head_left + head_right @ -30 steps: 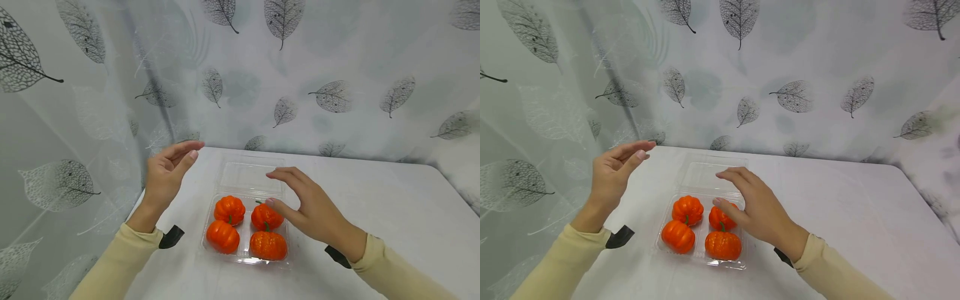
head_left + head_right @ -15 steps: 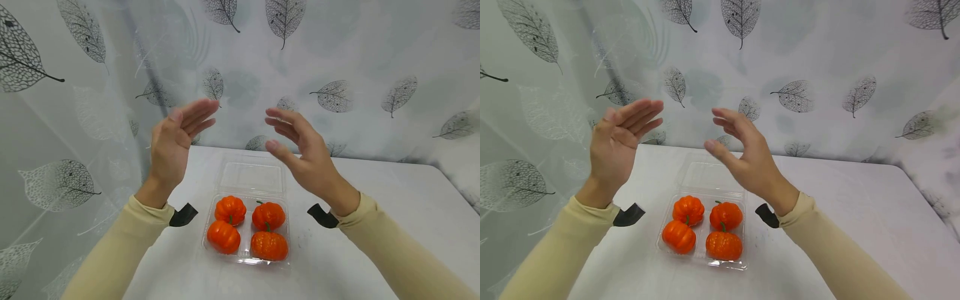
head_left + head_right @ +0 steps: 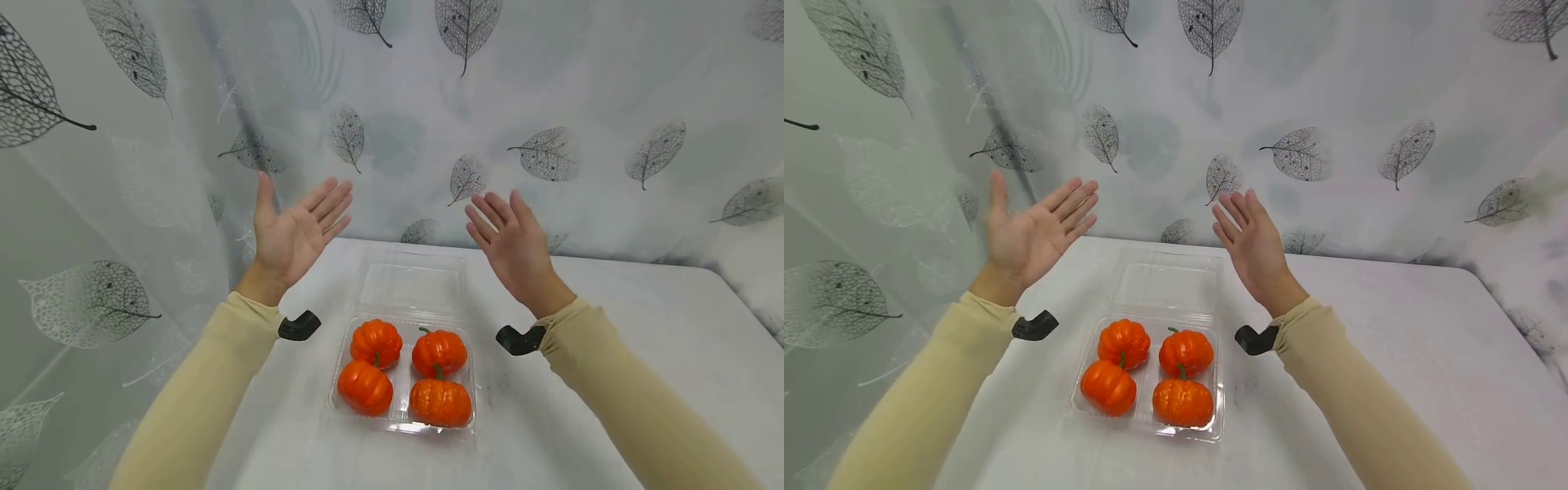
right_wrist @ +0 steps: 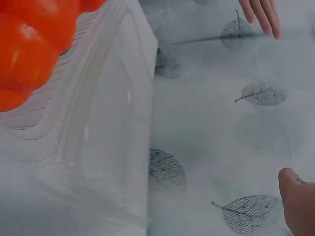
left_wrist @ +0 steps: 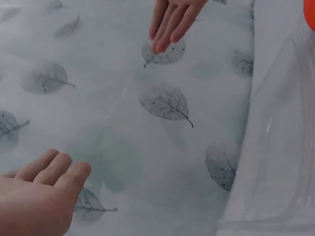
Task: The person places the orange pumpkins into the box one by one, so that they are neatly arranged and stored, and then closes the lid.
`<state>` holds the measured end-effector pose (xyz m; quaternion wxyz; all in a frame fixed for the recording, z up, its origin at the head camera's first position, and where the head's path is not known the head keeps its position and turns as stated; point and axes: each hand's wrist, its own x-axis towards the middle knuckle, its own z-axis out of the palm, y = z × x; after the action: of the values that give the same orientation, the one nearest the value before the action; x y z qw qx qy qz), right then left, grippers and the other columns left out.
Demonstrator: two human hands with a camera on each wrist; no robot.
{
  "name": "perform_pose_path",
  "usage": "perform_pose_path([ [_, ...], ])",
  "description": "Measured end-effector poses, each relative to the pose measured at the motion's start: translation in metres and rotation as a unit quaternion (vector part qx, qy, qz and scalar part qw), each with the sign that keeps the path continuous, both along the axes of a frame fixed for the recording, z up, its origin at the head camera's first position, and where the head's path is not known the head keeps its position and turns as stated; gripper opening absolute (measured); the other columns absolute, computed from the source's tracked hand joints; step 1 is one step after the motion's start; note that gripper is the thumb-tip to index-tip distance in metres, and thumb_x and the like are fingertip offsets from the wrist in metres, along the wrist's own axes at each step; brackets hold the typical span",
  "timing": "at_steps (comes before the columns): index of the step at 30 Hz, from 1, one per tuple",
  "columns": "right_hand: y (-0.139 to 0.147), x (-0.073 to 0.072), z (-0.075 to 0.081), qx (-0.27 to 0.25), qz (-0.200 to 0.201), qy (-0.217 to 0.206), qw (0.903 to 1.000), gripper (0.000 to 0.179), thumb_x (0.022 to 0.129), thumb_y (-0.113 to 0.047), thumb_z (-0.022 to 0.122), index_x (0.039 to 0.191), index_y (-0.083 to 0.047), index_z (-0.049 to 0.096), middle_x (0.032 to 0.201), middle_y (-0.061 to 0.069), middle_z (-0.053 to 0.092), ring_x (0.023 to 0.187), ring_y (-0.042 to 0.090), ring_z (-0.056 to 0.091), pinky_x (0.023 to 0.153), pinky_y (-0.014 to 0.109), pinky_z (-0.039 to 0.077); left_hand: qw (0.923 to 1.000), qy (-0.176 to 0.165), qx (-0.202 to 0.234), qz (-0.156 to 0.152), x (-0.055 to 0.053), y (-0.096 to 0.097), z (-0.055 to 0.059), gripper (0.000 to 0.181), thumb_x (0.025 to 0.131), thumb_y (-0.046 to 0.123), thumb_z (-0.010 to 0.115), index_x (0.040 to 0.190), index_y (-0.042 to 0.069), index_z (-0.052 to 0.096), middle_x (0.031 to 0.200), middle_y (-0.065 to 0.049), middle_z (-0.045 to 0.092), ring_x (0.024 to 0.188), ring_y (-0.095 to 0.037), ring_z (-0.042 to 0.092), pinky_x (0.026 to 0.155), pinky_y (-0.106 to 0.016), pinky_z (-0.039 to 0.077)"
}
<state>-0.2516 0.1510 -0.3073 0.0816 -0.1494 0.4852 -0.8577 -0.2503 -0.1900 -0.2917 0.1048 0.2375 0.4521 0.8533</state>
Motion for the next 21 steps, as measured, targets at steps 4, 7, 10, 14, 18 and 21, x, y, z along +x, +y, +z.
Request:
perform_pose_path([
  [4,0.015,-0.007,-0.025,-0.064,0.036,-0.087,0.9935,0.092,0.103,-0.059,0.042,0.161,-0.013,-0.011,0.170,0.003,-0.002,0.155,0.020,0.003,0.121,0.032,0.013,0.9947,-0.073,0.055,-0.046,-0.014,-0.013,-0.029,0.113,0.088,0.087,0.029,0.162,0.005,0.004,0.168,-0.012,0.015,0.154,-0.025,0.014,0.122,-0.040,0.012],
  [7,0.025,-0.009,-0.045,-0.085,0.047,-0.135,0.9860,0.099,0.100,-0.064,0.043,0.160,-0.014,-0.017,0.169,0.001,-0.010,0.155,0.019,-0.004,0.122,0.032,0.009,0.9837,-0.128,0.108,-0.066,-0.023,-0.020,-0.056,0.119,0.085,0.087,0.038,0.162,0.006,-0.003,0.169,-0.011,0.008,0.154,-0.025,0.009,0.122,-0.040,0.009],
  [10,0.034,-0.009,-0.066,-0.079,0.057,-0.167,0.9811,0.103,0.098,-0.068,0.042,0.158,-0.013,-0.020,0.169,0.002,-0.016,0.154,0.019,-0.008,0.122,0.033,0.007,0.9670,-0.189,0.155,-0.072,-0.026,-0.026,-0.083,0.122,0.083,0.086,0.047,0.162,0.009,-0.006,0.170,-0.009,0.005,0.155,-0.024,0.006,0.123,-0.039,0.008],
  [14,0.038,-0.005,-0.089,-0.059,0.071,-0.193,0.9769,0.106,0.097,-0.071,0.039,0.156,-0.009,-0.024,0.167,0.006,-0.020,0.154,0.022,-0.010,0.122,0.036,0.005,0.9428,-0.257,0.201,-0.069,-0.026,-0.035,-0.113,0.125,0.082,0.085,0.052,0.162,0.009,-0.007,0.170,-0.009,0.003,0.155,-0.025,0.005,0.123,-0.039,0.007],
  [18,0.037,0.001,-0.106,-0.052,0.079,-0.219,0.9711,0.111,0.096,-0.073,0.041,0.155,-0.007,-0.024,0.167,0.008,-0.020,0.154,0.023,-0.010,0.122,0.036,0.003,0.9178,-0.302,0.243,-0.088,-0.024,-0.038,-0.132,0.127,0.081,0.083,0.055,0.161,0.008,-0.011,0.169,-0.012,-0.002,0.155,-0.028,-0.002,0.123,-0.040,0.004],
  [21,0.035,0.004,-0.113,-0.052,0.083,-0.234,0.9673,0.112,0.094,-0.075,0.041,0.156,-0.006,-0.023,0.168,0.008,-0.019,0.154,0.023,-0.009,0.122,0.037,0.002,0.9093,-0.316,0.247,-0.111,-0.023,-0.038,-0.141,0.132,0.079,0.082,0.059,0.159,0.008,-0.015,0.169,-0.014,-0.007,0.155,-0.029,-0.006,0.123,-0.041,0.004],
])
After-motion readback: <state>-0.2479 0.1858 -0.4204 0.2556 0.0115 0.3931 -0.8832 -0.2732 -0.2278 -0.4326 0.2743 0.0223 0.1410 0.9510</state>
